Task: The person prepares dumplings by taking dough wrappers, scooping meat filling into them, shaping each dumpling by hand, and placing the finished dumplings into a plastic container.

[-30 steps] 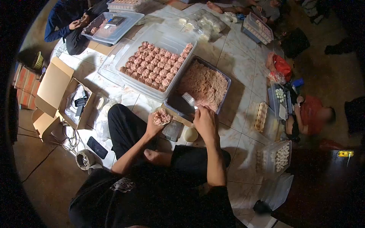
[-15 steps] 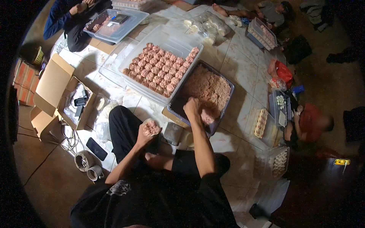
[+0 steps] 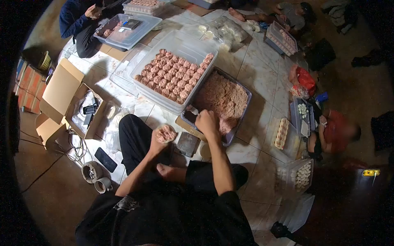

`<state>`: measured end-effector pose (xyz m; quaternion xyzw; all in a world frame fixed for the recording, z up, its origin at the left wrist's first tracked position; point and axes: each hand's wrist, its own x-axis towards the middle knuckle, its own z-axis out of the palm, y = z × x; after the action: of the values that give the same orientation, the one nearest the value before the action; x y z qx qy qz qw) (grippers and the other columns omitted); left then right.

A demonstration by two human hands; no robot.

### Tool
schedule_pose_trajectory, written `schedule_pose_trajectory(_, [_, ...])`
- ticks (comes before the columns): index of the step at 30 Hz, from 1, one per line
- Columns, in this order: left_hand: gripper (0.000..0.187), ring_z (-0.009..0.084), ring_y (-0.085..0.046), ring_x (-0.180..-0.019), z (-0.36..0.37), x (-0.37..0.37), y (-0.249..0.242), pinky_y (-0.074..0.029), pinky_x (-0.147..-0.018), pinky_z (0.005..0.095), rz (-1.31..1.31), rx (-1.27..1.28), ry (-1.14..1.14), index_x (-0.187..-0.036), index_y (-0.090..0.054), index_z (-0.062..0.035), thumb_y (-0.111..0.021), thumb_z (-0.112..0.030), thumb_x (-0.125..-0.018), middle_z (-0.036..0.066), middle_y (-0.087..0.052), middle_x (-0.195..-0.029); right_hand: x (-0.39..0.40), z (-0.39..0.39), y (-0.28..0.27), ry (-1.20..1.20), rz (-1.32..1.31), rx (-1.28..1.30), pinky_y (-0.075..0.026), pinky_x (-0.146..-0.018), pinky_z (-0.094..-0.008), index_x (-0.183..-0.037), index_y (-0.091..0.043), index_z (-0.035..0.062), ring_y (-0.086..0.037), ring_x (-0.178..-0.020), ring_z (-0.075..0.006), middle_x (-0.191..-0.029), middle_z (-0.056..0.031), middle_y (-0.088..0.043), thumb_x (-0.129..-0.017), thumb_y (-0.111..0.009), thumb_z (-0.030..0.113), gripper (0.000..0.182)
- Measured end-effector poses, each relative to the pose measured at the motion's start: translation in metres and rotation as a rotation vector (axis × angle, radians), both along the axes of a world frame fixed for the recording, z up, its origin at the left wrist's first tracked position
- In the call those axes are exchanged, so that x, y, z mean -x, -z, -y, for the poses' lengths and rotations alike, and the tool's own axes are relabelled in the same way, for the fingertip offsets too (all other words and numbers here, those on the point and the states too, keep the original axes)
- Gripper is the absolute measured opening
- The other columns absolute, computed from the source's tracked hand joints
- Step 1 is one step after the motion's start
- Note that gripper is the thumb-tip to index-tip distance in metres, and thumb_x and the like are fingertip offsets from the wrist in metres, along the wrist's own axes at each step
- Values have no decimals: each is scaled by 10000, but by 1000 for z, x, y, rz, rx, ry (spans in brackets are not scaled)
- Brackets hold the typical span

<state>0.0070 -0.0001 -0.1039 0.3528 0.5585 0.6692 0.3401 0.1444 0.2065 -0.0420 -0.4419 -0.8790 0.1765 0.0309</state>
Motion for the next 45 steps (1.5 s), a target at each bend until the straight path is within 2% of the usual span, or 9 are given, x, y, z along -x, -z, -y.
schedule_pose_trajectory(5, [178,97,-614,-773,-14,6,-10,-539,-730,303,-18,46,119,-940,-649,1,-796,-31,-844,31,-684,-855,-46,67,-145,-171,-263,118,-523,-709,-451,-906,-735,-24,-697,-782,-404,-807,-222,-691,-972,-661,191,236])
schedule_pose_trajectory(12, [350,81,-602,-834,-23,-10,-54,-534,-760,307,13,-72,380,-1010,-671,-2,-879,-129,-760,40,-690,-912,-81,108,-180,-170,-198,-50,-489,-664,-475,-881,-716,-30,-661,-750,-421,-789,-209,-660,-973,-677,200,251])
schedule_pose_trajectory(19, [349,125,-656,-842,-22,-36,-50,-532,-783,296,83,-86,134,-1000,-665,-2,-899,-111,-763,30,-707,-928,-96,129,-194,122,-329,-118,-502,-655,-417,-915,-733,-17,-686,-724,-375,-780,-214,-664,-980,-696,200,230])
schedule_pose_trajectory(24, [394,330,-711,-776,-15,-27,-113,-558,-723,383,-352,-3,46,-1001,-678,-26,-884,-246,-747,160,-721,-887,-115,138,-60,304,-887,400,-496,-669,-286,-1096,-703,-17,-609,-755,-126,-860,-30,-682,-1053,-643,216,244])
schedule_pose_trajectory(27, [333,172,-632,-732,-15,-30,-107,-519,-703,334,-416,33,200,-903,-639,-16,-887,-171,-745,89,-660,-832,-88,155,-44,62,-1042,444,-456,-613,-280,-1122,-694,-25,-550,-714,-75,-820,-11,-650,-1056,-625,154,203])
schedule_pose_trajectory(33, [309,88,-525,-704,-9,-28,-137,-491,-645,301,-122,40,213,-900,-622,-2,-889,-116,-793,36,-634,-783,-90,137,-130,47,-624,-34,-543,-690,-409,-925,-713,-49,-690,-751,-364,-860,-191,-698,-867,-636,-66,98])
schedule_pose_trajectory(37, [376,67,-561,-764,-7,-45,-153,-504,-667,274,-170,-76,182,-934,-622,0,-938,-133,-778,0,-661,-857,-87,160,-137,-108,-607,-118,-549,-693,-406,-950,-724,-41,-700,-783,-346,-884,-172,-711,-872,-638,-71,120])
schedule_pose_trajectory(38, [562,107,-521,-777,-9,-48,-157,-504,-724,295,-34,-70,148,-960,-642,-8,-1011,-303,-656,49,-650,-881,-93,157,-144,-77,-582,-175,-549,-689,-406,-958,-725,-40,-700,-786,-348,-884,-174,-710,-872,-640,-70,125])
schedule_pose_trajectory(45, [596,80,-563,-873,-9,-39,-154,-497,-761,272,-32,-206,132,-1062,-602,-11,-1011,-181,-663,16,-612,-947,-99,158,-156,-58,-526,-318,-531,-651,-400,-983,-707,-76,-679,-764,-344,-872,-197,-693,-887,-673,-65,103])
